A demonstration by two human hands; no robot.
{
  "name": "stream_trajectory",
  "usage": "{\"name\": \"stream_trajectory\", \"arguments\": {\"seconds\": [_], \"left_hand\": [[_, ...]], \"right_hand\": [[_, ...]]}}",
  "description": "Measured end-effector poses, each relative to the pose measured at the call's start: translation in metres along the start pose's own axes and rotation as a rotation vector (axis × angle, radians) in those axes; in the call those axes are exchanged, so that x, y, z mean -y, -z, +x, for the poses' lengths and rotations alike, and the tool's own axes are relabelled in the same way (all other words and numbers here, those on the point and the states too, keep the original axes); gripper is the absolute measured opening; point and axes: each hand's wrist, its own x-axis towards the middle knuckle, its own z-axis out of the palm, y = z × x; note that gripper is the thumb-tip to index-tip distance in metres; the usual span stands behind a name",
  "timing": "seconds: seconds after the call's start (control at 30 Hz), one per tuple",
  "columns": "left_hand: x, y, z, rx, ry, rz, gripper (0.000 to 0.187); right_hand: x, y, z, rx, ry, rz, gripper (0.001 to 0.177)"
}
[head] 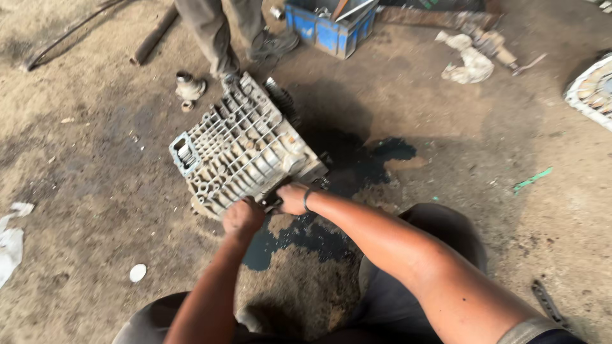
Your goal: The person scrubs the exterior of a large metal engine block with a wire brush, focusing on the fins and crevices. Another person occasionally assists by using a wrench on the engine.
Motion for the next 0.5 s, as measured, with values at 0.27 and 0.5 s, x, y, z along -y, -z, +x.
{"name": "stream_trajectory", "arguments": {"seconds": [0.27,0.5], "left_hand": [[0.001,0.053,-0.022,0.008,-0.147,-0.375,0.034],[-0.016,0.026,-0.051,0.055,-0.031,-1.116,0.026]], "right_hand": [[0.024,0.096,-0.06,0.11,-0.022,0.414,0.063],[0.023,0.076,-0.05,0.087,-0.136,0.784,0.06]]}}
